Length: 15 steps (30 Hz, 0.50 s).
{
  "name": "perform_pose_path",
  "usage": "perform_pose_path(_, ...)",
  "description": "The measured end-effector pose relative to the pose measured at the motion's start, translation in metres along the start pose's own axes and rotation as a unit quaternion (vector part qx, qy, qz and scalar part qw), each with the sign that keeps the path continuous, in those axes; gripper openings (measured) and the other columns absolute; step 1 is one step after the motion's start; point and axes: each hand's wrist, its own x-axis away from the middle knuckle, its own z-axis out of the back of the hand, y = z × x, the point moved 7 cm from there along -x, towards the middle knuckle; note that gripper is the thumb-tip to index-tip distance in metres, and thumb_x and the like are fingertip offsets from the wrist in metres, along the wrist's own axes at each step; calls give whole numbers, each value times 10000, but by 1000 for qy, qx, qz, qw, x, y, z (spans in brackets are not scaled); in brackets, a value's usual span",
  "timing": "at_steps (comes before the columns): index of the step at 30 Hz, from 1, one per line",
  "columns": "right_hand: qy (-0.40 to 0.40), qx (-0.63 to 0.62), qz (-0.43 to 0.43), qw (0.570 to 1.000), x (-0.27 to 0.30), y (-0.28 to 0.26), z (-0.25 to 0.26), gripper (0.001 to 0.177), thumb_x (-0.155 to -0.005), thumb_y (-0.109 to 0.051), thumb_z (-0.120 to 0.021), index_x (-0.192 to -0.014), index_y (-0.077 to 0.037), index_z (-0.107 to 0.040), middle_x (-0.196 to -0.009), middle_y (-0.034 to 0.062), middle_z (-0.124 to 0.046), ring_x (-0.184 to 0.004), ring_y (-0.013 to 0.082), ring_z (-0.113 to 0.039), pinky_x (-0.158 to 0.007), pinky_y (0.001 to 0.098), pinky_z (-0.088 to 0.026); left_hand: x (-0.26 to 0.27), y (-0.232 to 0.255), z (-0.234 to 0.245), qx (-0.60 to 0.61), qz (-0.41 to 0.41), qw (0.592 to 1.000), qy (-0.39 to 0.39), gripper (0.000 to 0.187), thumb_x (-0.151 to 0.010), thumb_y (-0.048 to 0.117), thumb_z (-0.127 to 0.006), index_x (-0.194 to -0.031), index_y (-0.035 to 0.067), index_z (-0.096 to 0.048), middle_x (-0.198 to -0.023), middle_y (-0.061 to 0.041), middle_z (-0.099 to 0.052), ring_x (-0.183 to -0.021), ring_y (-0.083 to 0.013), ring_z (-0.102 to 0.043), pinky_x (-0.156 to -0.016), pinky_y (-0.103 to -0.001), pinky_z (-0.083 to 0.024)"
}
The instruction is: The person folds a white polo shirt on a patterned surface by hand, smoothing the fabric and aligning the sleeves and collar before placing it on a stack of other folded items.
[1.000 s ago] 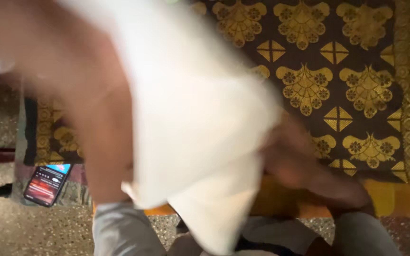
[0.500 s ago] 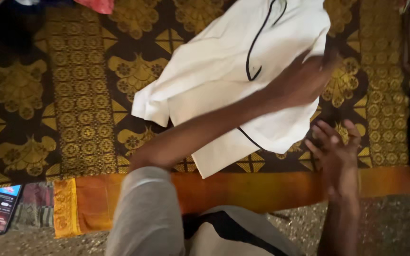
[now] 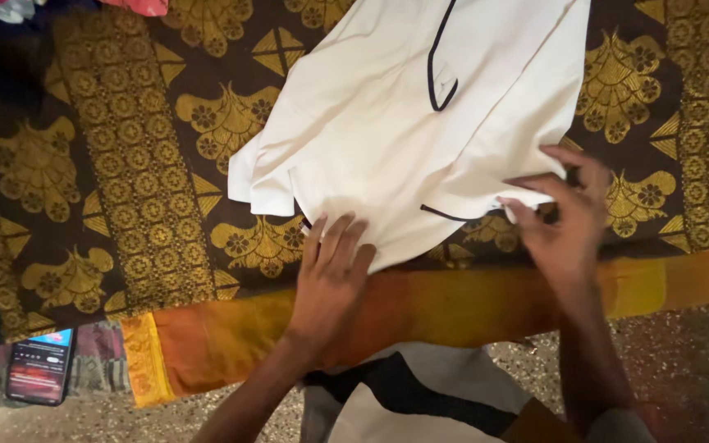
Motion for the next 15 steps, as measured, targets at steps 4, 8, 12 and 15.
perform_pose_path(4, 57, -123, 17, 991, 14, 3, 50, 110, -949, -133, -808, -1047, -103, -766, -1392, 87, -633, -1259, 207, -574, -1047, 365, -483, 4, -17, 45, 204, 41, 974, 85, 273, -820, -62, -576, -1026, 56, -712, -1126, -34, -736, -1168, -186, -684, -1207, -515, -457)
perform_pose_path(8, 6, -219, -59, 974, 47, 50, 66, 168, -988, -150, -681, -1147, -138, -733, -1275, 96, -687, -1041, 156, -664, -827, 313, -565, 10, -25, 92, 232, -20, 971, 50, 181, -876, 10, -675, -1026, 84, -744, -1053, -41, -759, -1045, -203, -698, -1032, -432, -540)
perform_pose_path(12, -260, -89, -152, 949, 96, 94, 68, 331, -959, -181, -648, -1268, -88, -722, -1129, 110, -757, -830, 169, -711, -658, 320, -586, 21, -32, 86, 284, 3, 945, -162, 262, -826, 233, -773, -1013, 50, -746, -1001, -65, -767, -981, -247, -698, -902, -408, -537)
perform_pose_path(15, -370, -60, -78, 924, 89, 75, 68, 391, -949, -207, -644, -1313, -80, -701, -1209, 71, -767, -803, 159, -746, -612, 307, -611, 18, -37, 72, 252, -1, 951, -178, 401, -825, 323, -798, -1079, 20, -729, -1044, -105, -744, -1007, -275, -686, -902, -411, -523)
